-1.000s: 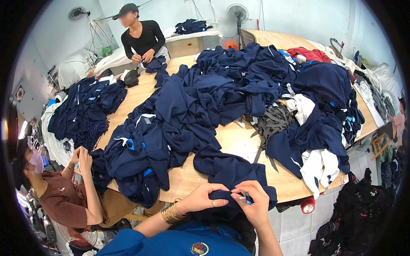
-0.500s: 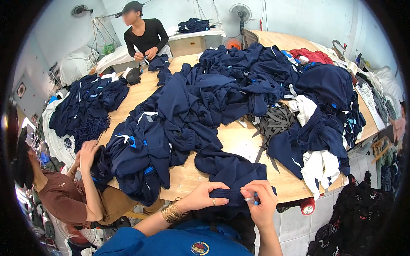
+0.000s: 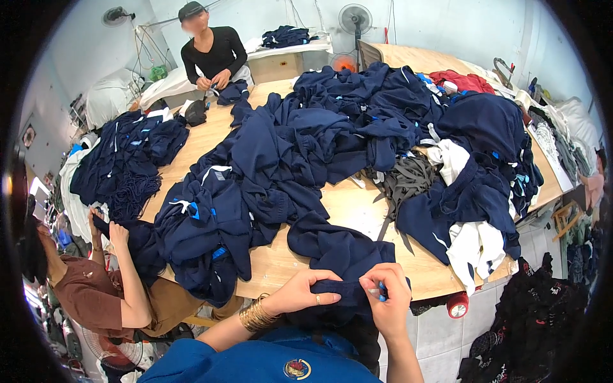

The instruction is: Trimming loose threads from blue athletic shorts using snips at a garment factory.

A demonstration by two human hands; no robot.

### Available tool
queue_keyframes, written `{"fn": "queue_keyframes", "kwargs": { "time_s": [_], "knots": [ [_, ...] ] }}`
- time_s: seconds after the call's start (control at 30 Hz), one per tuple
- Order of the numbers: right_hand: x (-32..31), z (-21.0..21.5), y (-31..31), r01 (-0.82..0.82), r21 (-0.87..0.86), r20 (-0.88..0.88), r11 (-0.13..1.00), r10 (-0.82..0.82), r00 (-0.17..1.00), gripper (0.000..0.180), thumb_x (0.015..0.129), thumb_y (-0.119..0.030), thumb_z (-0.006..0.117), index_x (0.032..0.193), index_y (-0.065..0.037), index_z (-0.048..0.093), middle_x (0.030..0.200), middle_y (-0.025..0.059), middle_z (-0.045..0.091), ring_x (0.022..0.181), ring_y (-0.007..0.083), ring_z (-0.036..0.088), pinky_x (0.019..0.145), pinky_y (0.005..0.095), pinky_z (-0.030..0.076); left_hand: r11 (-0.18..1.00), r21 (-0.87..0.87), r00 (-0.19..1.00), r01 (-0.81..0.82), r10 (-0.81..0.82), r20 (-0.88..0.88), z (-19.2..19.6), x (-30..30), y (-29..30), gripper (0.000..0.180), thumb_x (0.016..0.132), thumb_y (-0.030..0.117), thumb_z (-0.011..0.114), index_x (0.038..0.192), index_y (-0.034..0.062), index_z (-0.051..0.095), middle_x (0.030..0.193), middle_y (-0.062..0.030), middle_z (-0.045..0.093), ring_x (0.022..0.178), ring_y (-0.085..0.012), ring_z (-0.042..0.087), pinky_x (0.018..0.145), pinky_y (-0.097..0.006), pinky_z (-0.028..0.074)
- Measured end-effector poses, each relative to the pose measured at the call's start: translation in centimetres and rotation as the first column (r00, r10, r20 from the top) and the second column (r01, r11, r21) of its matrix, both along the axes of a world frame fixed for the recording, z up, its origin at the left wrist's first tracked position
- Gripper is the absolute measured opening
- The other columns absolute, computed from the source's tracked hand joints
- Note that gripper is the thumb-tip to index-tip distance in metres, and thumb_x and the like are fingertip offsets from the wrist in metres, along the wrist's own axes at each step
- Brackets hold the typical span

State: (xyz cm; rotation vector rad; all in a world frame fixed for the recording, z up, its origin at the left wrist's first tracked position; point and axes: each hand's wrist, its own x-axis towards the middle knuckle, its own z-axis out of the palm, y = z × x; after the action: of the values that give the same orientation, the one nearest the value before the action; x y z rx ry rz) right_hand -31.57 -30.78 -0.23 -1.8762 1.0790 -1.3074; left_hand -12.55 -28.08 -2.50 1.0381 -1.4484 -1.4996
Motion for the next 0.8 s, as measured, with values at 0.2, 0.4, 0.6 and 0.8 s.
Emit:
{"fn": "queue_keyframes", "kwargs": {
  "time_s": [0.2, 0.4, 0.6, 0.8],
  "knots": [
    [0.4, -0.2, 0.7, -0.125, 0.011, -0.113, 0.992, 0.125, 0.986, 0.018, 0.066, 0.003, 0.071, 0.081, -0.005, 0.063, 0.084, 0.0072, 0.059, 0.069, 0.0197, 0.061, 0.057, 0.0276, 0.048, 0.998, -0.062, 1.0, -0.008, 0.007, -0.001, -0.1, -0.4, -0.1, 0.024, 0.08, 0.016, 0.067, 0.097, 0.0004, 0.06, 0.08, -0.0019, 0.061, 0.074, -0.0064, 0.053, 0.07, -0.022, 0.044],
    [0.5, 0.1, 0.7, -0.048, 0.036, -0.087, 0.998, 0.051, 0.995, 0.014, 0.07, 0.005, 0.066, 0.079, -0.003, 0.059, 0.081, 0.0078, 0.057, 0.064, 0.018, 0.056, 0.055, 0.0262, 0.043, 0.996, -0.089, 0.998, -0.012, 0.017, 0.055, 0.0, -0.6, 0.1, 0.024, 0.079, 0.016, 0.067, 0.097, 0.0004, 0.061, 0.079, -0.0045, 0.062, 0.073, -0.0077, 0.055, 0.069, -0.023, 0.045],
    [-0.2, 1.2, 0.6, -0.014, 0.011, -0.063, 1.0, 0.014, 0.998, 0.016, 0.068, 0.004, 0.069, 0.08, -0.003, 0.061, 0.083, 0.0075, 0.058, 0.069, 0.0191, 0.058, 0.059, 0.0272, 0.044, 0.996, -0.083, 0.996, -0.021, 0.028, 0.088, 0.1, -0.4, -0.1, 0.025, 0.079, 0.017, 0.067, 0.097, 0.0004, 0.061, 0.08, -0.0042, 0.063, 0.074, -0.0084, 0.055, 0.07, -0.024, 0.046],
    [0.4, -0.6, 0.9, -0.066, -0.036, -0.171, 0.997, 0.058, 0.984, 0.02, 0.067, 0.01, 0.062, 0.082, -0.003, 0.061, 0.084, 0.0073, 0.058, 0.066, 0.0204, 0.06, 0.056, 0.0299, 0.047, 0.997, -0.074, 0.999, 0.002, 0.0, 0.035, 0.0, -0.5, -0.2, 0.023, 0.081, 0.016, 0.066, 0.097, 0.0004, 0.061, 0.081, -0.0023, 0.062, 0.075, -0.0062, 0.054, 0.07, -0.023, 0.045]
  ]
}}
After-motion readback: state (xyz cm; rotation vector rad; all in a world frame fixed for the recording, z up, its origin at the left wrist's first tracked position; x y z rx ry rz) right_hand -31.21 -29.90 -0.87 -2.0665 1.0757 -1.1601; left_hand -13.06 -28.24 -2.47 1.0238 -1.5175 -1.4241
